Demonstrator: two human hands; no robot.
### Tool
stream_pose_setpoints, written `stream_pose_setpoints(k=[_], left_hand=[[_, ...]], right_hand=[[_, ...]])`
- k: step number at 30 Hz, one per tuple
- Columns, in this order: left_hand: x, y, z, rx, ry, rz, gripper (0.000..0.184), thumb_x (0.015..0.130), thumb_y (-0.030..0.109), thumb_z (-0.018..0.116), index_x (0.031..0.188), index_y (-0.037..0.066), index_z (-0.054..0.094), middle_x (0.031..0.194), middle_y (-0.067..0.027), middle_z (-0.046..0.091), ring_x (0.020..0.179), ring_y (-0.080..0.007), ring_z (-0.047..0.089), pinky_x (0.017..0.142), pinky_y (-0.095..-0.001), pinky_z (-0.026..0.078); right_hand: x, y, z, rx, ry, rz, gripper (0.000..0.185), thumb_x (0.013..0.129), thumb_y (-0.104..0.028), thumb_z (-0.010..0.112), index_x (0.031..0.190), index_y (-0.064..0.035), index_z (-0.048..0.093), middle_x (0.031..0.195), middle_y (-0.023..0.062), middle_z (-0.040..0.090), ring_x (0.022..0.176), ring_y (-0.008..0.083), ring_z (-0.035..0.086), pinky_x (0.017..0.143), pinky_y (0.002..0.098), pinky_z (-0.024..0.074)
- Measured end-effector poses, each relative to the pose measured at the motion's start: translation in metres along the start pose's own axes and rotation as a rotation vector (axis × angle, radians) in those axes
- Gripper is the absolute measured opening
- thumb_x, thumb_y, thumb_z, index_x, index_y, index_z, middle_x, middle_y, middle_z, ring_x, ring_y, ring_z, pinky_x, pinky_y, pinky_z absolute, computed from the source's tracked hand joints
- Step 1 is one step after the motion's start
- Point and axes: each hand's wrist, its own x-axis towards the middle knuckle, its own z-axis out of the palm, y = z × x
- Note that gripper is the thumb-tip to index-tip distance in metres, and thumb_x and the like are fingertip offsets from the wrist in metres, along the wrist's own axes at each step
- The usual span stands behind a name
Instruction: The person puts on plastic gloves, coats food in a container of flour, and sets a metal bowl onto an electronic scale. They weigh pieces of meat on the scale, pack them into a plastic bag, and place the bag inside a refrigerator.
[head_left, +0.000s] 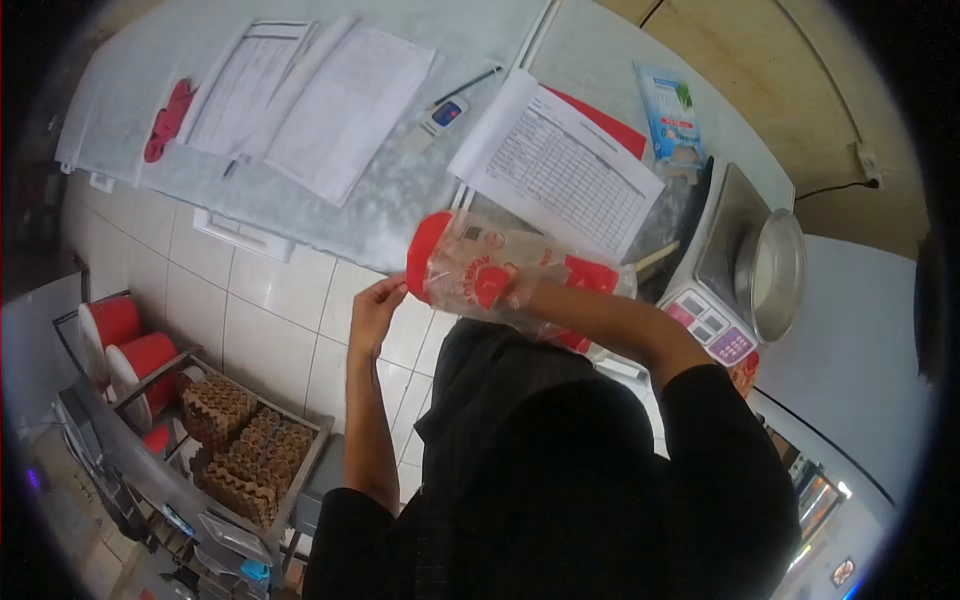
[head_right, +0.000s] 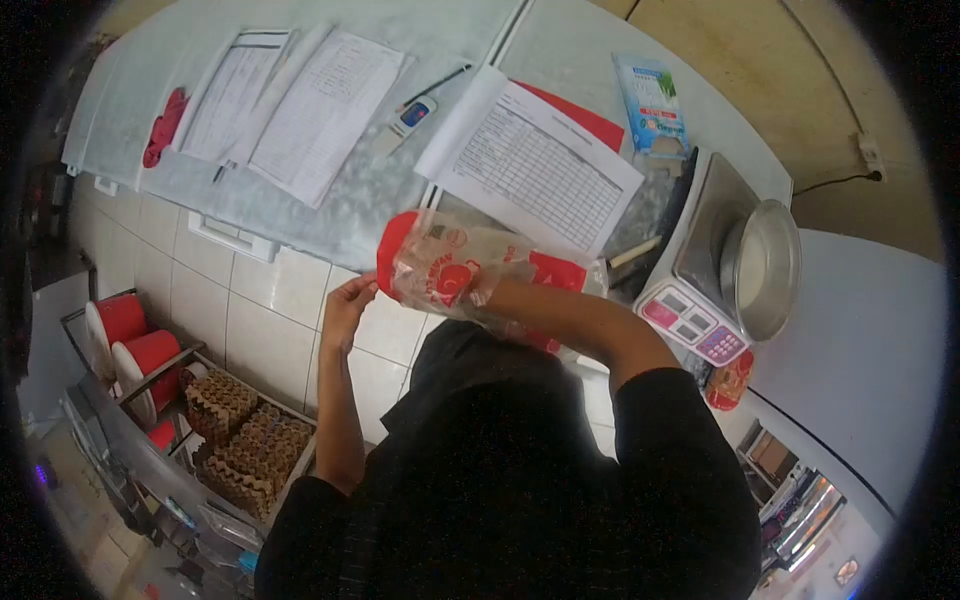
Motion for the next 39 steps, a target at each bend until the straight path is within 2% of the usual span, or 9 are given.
stream_pose_setpoints(k=[3,9,11,16,17,22,34,38,39], left_hand=[[0.006,0.001,0.010,-0.007,-0.019,-0.014,0.021,0.088,0.010,0.059,0.104,-0.002,0.064,0.093,-0.0043,0.066,0.087,-0.0096,0.057,0.081,-0.0230,0.043],[0.009,-0.013,0.009,-0.043,0.050,0.041,0.021,0.087,0.010,0.060,0.104,-0.002,0.064,0.087,-0.0025,0.064,0.080,-0.0083,0.055,0.072,-0.0199,0.041],[0.012,-0.010,0.008,-0.215,0.022,-0.004,0.020,0.086,0.010,0.061,0.103,-0.001,0.064,0.085,-0.0011,0.063,0.079,-0.0080,0.054,0.070,-0.0192,0.040],[-0.028,0.119,0.036,-0.130,0.012,0.110,0.029,0.086,0.008,0.060,0.113,-0.002,0.056,0.087,-0.0040,0.064,0.081,-0.0087,0.056,0.074,-0.0203,0.042],[-0.030,0.137,0.043,-0.084,-0.099,0.171,0.031,0.086,0.007,0.060,0.115,-0.001,0.054,0.088,-0.0049,0.065,0.082,-0.0090,0.057,0.074,-0.0210,0.042],[-0.049,0.186,0.086,0.088,-0.386,0.294,0.030,0.085,0.004,0.060,0.114,0.000,0.054,0.090,-0.0059,0.065,0.084,-0.0095,0.057,0.076,-0.0222,0.043],[-0.101,0.188,0.160,0.194,-0.302,0.453,0.023,0.087,0.006,0.057,0.109,0.002,0.057,0.086,-0.0002,0.059,0.084,-0.0078,0.053,0.081,-0.0217,0.040],[-0.105,0.163,0.159,0.204,-0.188,0.466,0.023,0.088,0.013,0.059,0.109,0.002,0.056,0.086,0.0002,0.056,0.084,-0.0079,0.051,0.081,-0.0227,0.040],[-0.110,0.156,0.161,0.213,-0.207,0.460,0.023,0.088,0.013,0.059,0.109,0.002,0.056,0.086,0.0002,0.056,0.084,-0.0079,0.051,0.081,-0.0227,0.040]], right_hand=[[-0.004,0.003,0.003,-0.629,-0.098,-0.088,0.018,0.083,-0.026,0.055,0.091,-0.0112,0.062,0.084,0.0028,0.061,0.075,0.0180,0.059,0.069,0.0352,0.0490],[0.018,-0.011,0.003,-1.109,-0.391,-0.106,0.019,0.082,-0.027,0.058,0.090,-0.0118,0.064,0.083,0.0017,0.062,0.074,0.0175,0.060,0.067,0.0356,0.0491],[0.017,-0.032,-0.012,-1.143,-0.372,-0.112,0.015,0.078,-0.025,0.061,0.079,-0.0111,0.065,0.077,0.0023,0.063,0.070,0.0197,0.061,0.063,0.0362,0.0476],[-0.032,-0.052,0.000,0.650,0.363,0.219,0.022,0.088,-0.026,0.057,0.096,-0.0060,0.058,0.081,-0.0004,0.056,0.068,0.0079,0.052,0.061,0.0236,0.0445],[-0.038,-0.054,0.002,1.019,0.496,0.275,0.023,0.089,-0.026,0.057,0.099,-0.0050,0.057,0.081,-0.0009,0.055,0.068,0.0055,0.050,0.061,0.0211,0.0439],[-0.077,-0.012,0.006,0.557,0.635,0.067,0.029,0.090,-0.028,0.056,0.108,-0.0049,0.053,0.089,-0.0012,0.055,0.071,0.0051,0.051,0.062,0.0214,0.0449],[-0.215,-0.079,-0.026,1.681,0.637,0.037,0.044,0.088,-0.035,0.052,0.119,-0.0042,0.048,0.108,0.0097,0.053,0.095,0.0200,0.054,0.082,0.0335,0.0476],[-0.266,-0.098,-0.029,1.980,0.668,0.205,0.049,0.087,-0.038,0.051,0.122,-0.0040,0.046,0.115,0.0134,0.053,0.103,0.0250,0.055,0.089,0.0375,0.0485],[-0.276,-0.108,-0.032,2.172,0.722,0.369,0.054,0.086,-0.042,0.051,0.123,-0.0040,0.045,0.117,0.0136,0.053,0.104,0.0256,0.055,0.091,0.0390,0.0483]])
